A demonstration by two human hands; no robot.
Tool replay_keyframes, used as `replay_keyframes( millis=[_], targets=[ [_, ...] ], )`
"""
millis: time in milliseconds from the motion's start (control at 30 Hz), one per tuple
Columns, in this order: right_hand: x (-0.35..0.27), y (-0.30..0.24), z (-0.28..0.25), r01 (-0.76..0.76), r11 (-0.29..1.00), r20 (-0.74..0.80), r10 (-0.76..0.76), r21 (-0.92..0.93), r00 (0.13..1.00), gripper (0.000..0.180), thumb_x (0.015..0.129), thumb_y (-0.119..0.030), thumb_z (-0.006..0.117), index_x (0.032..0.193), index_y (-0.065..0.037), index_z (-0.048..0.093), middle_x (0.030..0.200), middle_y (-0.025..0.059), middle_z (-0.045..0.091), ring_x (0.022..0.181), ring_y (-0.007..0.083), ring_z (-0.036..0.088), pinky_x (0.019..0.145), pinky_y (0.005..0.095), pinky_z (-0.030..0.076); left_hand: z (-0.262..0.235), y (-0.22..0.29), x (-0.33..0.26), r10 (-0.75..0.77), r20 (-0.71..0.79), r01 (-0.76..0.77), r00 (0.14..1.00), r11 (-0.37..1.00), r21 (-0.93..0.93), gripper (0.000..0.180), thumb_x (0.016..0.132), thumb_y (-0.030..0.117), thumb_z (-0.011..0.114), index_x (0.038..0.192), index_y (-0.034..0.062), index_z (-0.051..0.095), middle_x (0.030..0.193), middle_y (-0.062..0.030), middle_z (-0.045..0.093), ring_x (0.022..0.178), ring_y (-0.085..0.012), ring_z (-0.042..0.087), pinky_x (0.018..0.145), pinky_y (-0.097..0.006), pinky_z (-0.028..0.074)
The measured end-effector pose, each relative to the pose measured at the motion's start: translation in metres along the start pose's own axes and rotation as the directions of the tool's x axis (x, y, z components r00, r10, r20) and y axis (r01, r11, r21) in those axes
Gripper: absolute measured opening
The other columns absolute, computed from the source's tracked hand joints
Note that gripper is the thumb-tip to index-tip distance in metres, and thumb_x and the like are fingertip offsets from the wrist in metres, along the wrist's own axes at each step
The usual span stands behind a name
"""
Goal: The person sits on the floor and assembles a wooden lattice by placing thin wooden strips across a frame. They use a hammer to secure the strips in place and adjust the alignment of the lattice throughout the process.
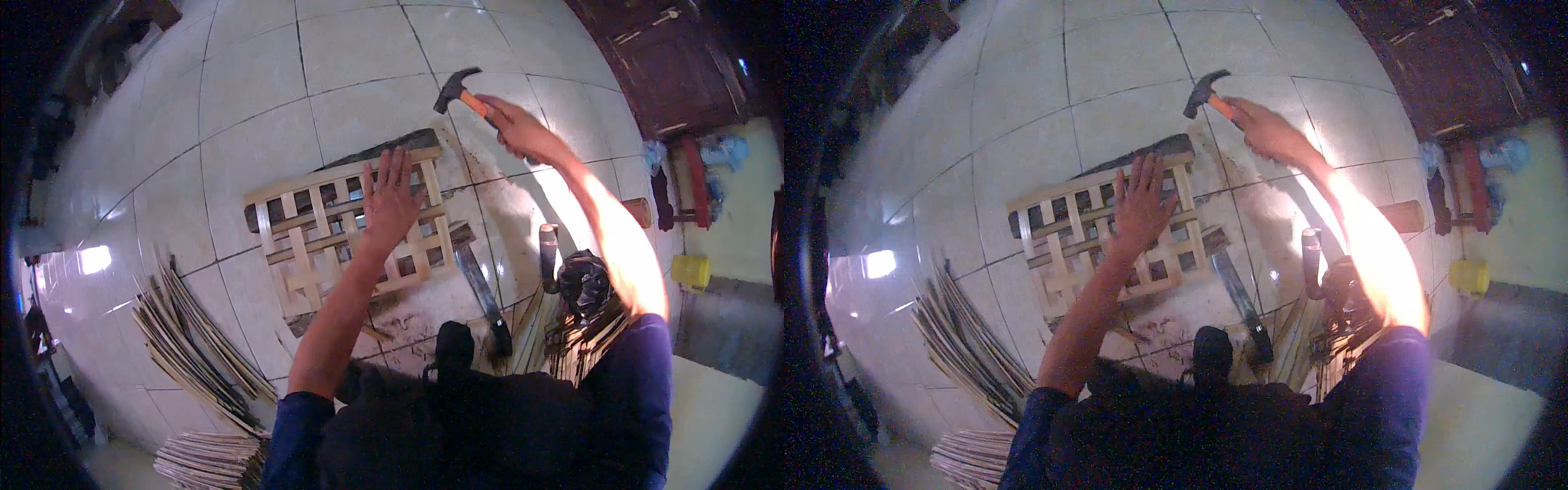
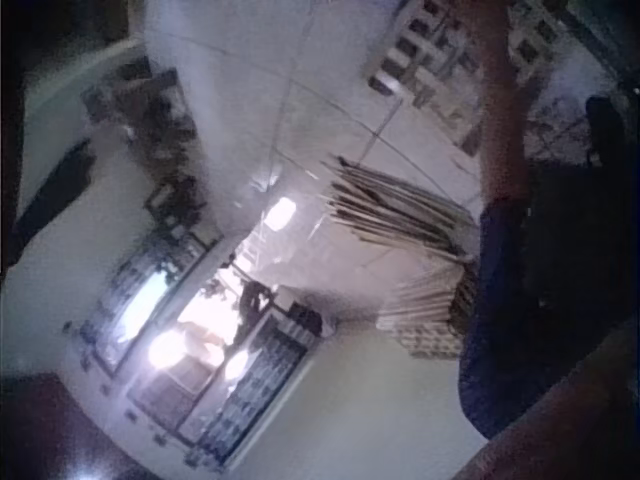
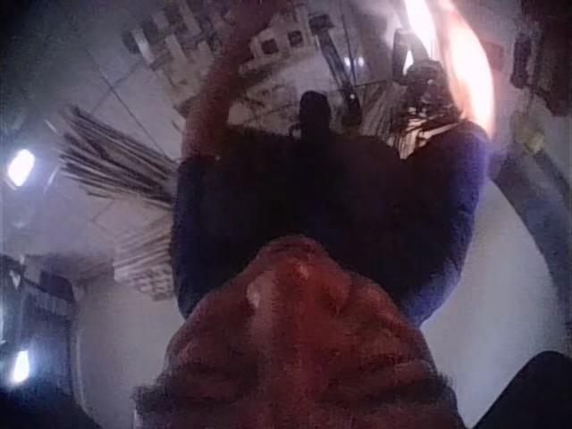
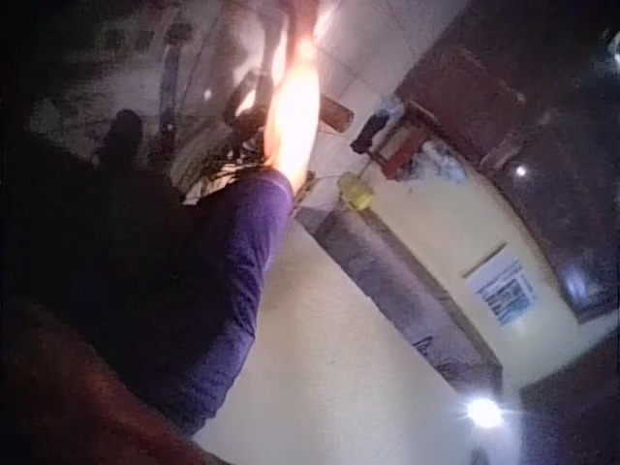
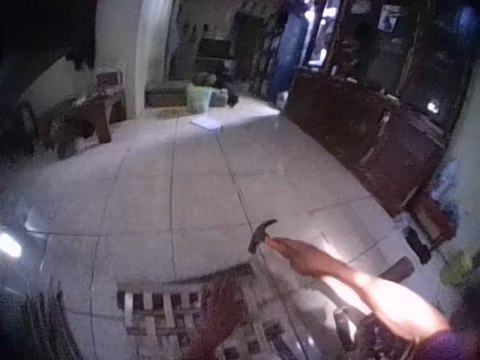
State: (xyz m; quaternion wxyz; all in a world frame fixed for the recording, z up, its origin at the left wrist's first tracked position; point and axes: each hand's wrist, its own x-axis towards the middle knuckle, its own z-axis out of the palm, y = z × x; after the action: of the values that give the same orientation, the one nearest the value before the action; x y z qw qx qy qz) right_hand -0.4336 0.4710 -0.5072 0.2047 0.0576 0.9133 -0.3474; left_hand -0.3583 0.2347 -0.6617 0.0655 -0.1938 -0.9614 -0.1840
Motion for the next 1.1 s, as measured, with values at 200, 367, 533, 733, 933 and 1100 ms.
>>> replay_keyframes(
  millis=[200, 367, 533, 733, 933, 1100],
  targets=[
    [-0.08, 0.059, 0.068, -0.027, 0.938, -0.105, 0.067, 0.345, 0.992, 0.052, 0.102, -0.042, 0.044, 0.148, -0.018, 0.035, 0.064, -0.0033, 0.04, 0.048, 0.0056, 0.037, 0.042, 0.0224, 0.034, -0.018, -0.05, 0.039, -0.021, 0.084, 0.018, 0.996, 0.999, 0.036, 0.066, 0.091, 0.046, 0.054, 0.142, 0.0061, 0.041, 0.139, -0.0197, 0.047, 0.13, -0.0343, 0.044, 0.111, -0.053, 0.028],
    [-0.119, 0.061, 0.091, -0.172, 0.811, 0.025, 0.191, 0.56, 0.981, 0.057, 0.101, -0.042, 0.048, 0.149, -0.015, 0.033, 0.064, -0.0038, 0.04, 0.049, 0.0045, 0.036, 0.042, 0.0214, 0.035, -0.006, -0.053, 0.019, -0.062, 0.087, 0.054, 0.994, 0.994, 0.092, 0.057, 0.095, 0.044, 0.049, 0.139, 0.0082, 0.047, 0.125, -0.0186, 0.059, 0.117, -0.0353, 0.054, 0.102, -0.053, 0.036],
    [-0.106, 0.084, 0.09, 0.121, 0.937, -0.2, -0.056, 0.328, 0.978, 0.041, 0.101, -0.037, 0.048, 0.131, -0.008, 0.047, 0.066, -0.0005, 0.046, 0.054, 0.0076, 0.044, 0.049, 0.0241, 0.039, -0.011, -0.046, 0.002, -0.209, 0.037, 0.206, 0.977, 0.976, 0.069, 0.049, 0.098, 0.041, 0.045, 0.138, 0.014, 0.049, 0.122, -0.0147, 0.061, 0.113, -0.0334, 0.056, 0.099, -0.053, 0.037],
    [-0.044, 0.031, 0.053, 0.246, 0.951, -0.175, -0.278, -0.186, 0.944, 0.04, 0.101, -0.032, 0.046, 0.132, -0.008, 0.05, 0.079, 0.0099, 0.059, 0.069, 0.0217, 0.055, 0.066, 0.0349, 0.046, -0.018, -0.033, -0.003, -0.11, -0.28, 0.142, 0.954, 0.985, 0.096, 0.041, 0.096, 0.04, 0.052, 0.131, 0.0183, 0.056, 0.121, -0.0122, 0.062, 0.117, -0.0314, 0.053, 0.097, -0.052, 0.035],
    [-0.002, -0.023, 0.035, 0.376, 0.874, 0.152, -0.345, -0.307, 0.926, 0.042, 0.102, -0.03, 0.042, 0.142, -0.015, 0.045, 0.129, 0.0187, 0.059, 0.117, 0.0369, 0.058, 0.098, 0.0411, 0.046, -0.022, -0.035, -0.002, -0.221, -0.123, 0.211, 0.967, 0.973, -0.094, 0.038, 0.096, 0.038, 0.052, 0.13, 0.0215, 0.058, 0.122, -0.0036, 0.064, 0.121, -0.0273, 0.052, 0.103, -0.053, 0.032],
    [0.015, -0.037, 0.035, 0.348, 0.846, 0.231, -0.274, -0.404, 0.934, 0.042, 0.102, -0.031, 0.043, 0.142, -0.018, 0.045, 0.125, 0.0187, 0.061, 0.112, 0.0355, 0.061, 0.094, 0.0407, 0.047, -0.031, -0.035, -0.002, -0.256, -0.003, 0.251, 0.967, 0.952, -0.175, 0.038, 0.096, 0.038, 0.051, 0.127, 0.0173, 0.061, 0.121, -0.0045, 0.065, 0.115, -0.0277, 0.056, 0.103, -0.052, 0.032]
  ],
)
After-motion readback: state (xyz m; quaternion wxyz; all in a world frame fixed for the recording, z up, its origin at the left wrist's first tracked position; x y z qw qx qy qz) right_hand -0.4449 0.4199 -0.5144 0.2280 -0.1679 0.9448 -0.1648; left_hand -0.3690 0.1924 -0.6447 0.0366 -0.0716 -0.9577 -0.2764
